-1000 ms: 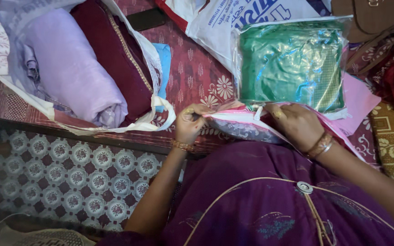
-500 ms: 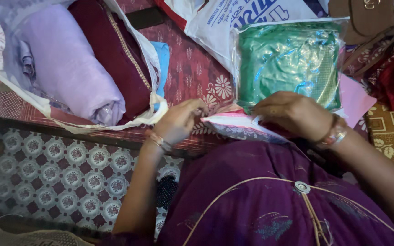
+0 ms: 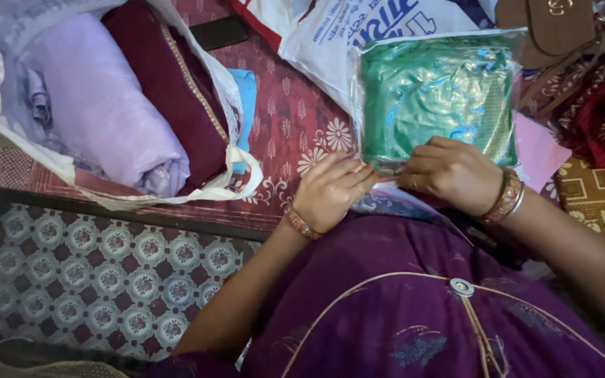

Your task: The person folds and places several colorful garments into clear plastic storage bags on a bed. They handle red, green, and patterned fabrics, seal the bags, and stack them. The person also briefly moves a white bag to a nearby shelf.

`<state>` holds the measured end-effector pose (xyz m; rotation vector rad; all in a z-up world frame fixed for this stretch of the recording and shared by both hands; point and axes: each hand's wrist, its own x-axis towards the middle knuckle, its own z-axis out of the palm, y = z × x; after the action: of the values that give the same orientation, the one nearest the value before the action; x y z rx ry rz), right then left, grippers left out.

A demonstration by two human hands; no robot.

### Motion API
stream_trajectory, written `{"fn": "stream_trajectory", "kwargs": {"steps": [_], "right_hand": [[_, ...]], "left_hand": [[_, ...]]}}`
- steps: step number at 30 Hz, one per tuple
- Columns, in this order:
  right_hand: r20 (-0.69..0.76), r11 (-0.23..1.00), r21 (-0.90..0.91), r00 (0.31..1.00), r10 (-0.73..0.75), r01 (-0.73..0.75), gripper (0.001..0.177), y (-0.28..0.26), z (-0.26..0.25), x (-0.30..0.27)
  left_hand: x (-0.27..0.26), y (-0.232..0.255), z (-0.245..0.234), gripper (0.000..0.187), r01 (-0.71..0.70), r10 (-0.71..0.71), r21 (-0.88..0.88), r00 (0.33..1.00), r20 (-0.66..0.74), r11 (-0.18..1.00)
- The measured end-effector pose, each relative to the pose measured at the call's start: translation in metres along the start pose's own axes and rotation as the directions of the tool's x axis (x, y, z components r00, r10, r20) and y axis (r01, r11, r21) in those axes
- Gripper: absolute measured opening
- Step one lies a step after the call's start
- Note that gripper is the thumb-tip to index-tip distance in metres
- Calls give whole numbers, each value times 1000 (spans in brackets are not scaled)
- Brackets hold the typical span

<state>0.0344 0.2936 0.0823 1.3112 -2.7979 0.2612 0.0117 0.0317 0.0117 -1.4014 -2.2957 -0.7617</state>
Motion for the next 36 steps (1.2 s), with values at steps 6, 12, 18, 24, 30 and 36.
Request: {"fn": "stream_trajectory", "kwargs": {"steps": [6,12,18,24,30,36], "right_hand": [[-21,990,-5,989,143,-143,28,5,-16,-44],[-69,955,-31,954,292,-294,30,-6,-26,-96],[-93,885,-120,892,441,-450,35,-18,-30,-150],[-141,803,-196,827,544,-562,8,-12,-22,-210],[-223,694,-144,707,672,-705,14,-27,-19,-252],[-265,745,-24,723,639,-667,17,-23,-11,-260]], "left_hand": [[-1,-3,1,24,36,-41,-51,995,-86,998],[1,-8,-2,24,23,-26,-54,998,-66,998],[2,-14,-8,28,20,-25,-113,999,-39,993],[8,-20,-13,37,44,-44,-114,999,-2,992],[13,-23,-15,39,27,-26,-97,1000,14,995],[12,-23,-14,41,36,-33,-88,999,40,995]]}}
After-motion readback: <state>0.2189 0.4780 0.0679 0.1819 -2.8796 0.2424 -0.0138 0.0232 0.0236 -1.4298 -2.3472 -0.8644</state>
